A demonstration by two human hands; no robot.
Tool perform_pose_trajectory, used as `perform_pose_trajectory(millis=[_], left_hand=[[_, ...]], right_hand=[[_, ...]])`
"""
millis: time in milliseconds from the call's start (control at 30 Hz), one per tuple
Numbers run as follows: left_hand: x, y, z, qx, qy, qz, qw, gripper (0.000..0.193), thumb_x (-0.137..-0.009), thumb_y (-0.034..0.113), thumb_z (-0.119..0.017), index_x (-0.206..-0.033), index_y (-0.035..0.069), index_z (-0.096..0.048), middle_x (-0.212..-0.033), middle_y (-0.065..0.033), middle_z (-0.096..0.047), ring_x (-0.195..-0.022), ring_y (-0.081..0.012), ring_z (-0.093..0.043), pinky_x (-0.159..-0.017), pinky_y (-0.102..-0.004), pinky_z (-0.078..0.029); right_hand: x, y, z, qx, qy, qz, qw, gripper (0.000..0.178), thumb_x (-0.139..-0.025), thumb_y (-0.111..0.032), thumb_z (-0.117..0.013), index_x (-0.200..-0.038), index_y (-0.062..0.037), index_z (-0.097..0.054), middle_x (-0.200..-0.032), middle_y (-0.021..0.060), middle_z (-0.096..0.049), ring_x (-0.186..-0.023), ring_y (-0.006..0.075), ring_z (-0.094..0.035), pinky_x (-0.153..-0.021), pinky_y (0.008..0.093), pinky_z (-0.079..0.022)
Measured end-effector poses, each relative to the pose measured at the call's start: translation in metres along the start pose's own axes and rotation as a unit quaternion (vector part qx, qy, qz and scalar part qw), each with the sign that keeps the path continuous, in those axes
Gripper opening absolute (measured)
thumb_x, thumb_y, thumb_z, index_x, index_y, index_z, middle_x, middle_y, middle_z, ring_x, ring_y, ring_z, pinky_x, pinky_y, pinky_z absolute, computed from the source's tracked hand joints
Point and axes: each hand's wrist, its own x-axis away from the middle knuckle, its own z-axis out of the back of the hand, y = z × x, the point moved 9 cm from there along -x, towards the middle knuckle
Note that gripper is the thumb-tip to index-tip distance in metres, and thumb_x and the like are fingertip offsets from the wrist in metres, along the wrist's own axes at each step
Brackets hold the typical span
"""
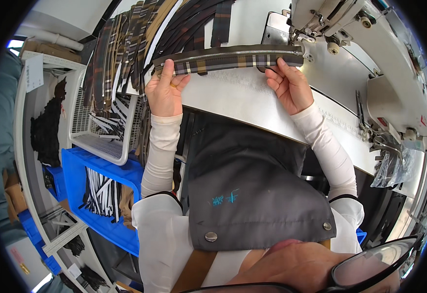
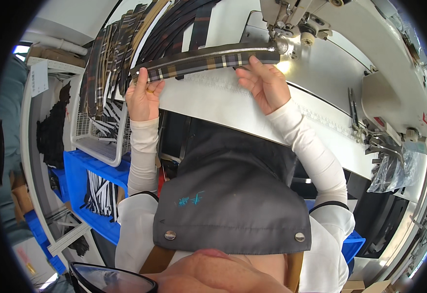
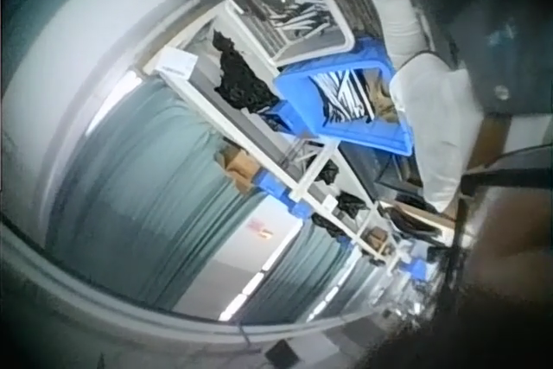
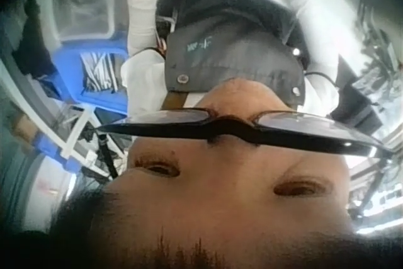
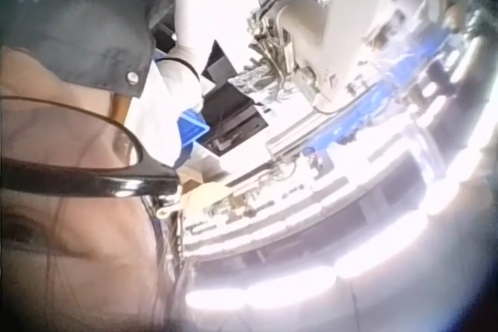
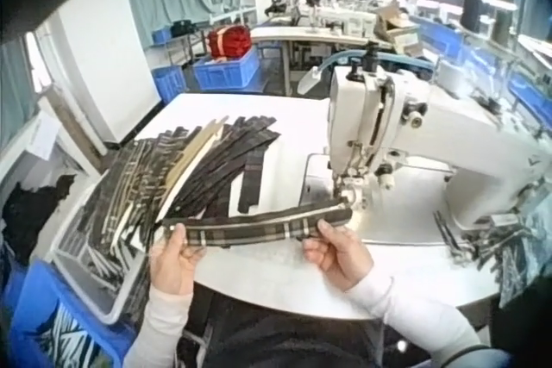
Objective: Sewing together patterned leather or fabric straps using an industrial sewing machine.
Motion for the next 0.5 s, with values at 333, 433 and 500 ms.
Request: perform_pose_trajectory(millis=[333, 433, 500], left_hand=[[0.107, -0.060, -0.024, -0.173, -0.156, 0.265, 0.936, 0.020, -0.086, 0.006, -0.064, -0.102, -0.006, -0.065, -0.091, -0.0093, -0.068, -0.076, -0.0118, -0.065, -0.067, -0.0240, -0.053], [0.143, -0.094, -0.045, -0.107, -0.180, 0.316, 0.925, 0.018, -0.086, 0.003, -0.064, -0.102, -0.005, -0.065, -0.092, -0.0083, -0.068, -0.078, -0.0098, -0.063, -0.068, -0.0208, -0.050], [0.147, -0.101, -0.051, -0.093, -0.195, 0.313, 0.925, 0.018, -0.086, 0.002, -0.064, -0.103, -0.004, -0.065, -0.092, -0.0078, -0.069, -0.078, -0.0089, -0.063, -0.067, -0.0204, -0.050]], right_hand=[[-0.013, -0.035, 0.018, 0.189, 0.011, 0.025, 0.982, 0.028, -0.094, -0.019, -0.055, -0.109, 0.0053, -0.057, -0.097, 0.0138, -0.066, -0.070, 0.0158, -0.067, -0.060, 0.0227, -0.055], [0.000, -0.051, 0.027, 0.371, 0.027, 0.041, 0.927, 0.039, -0.095, -0.021, -0.054, -0.124, 0.0046, -0.051, -0.108, 0.0135, -0.066, -0.074, 0.0120, -0.066, -0.062, 0.0201, -0.053], [0.019, -0.072, 0.027, 0.461, 0.034, 0.139, 0.876, 0.035, -0.093, -0.021, -0.056, -0.118, 0.0038, -0.057, -0.102, 0.0124, -0.067, -0.075, 0.0109, -0.065, -0.063, 0.0211, -0.052]])
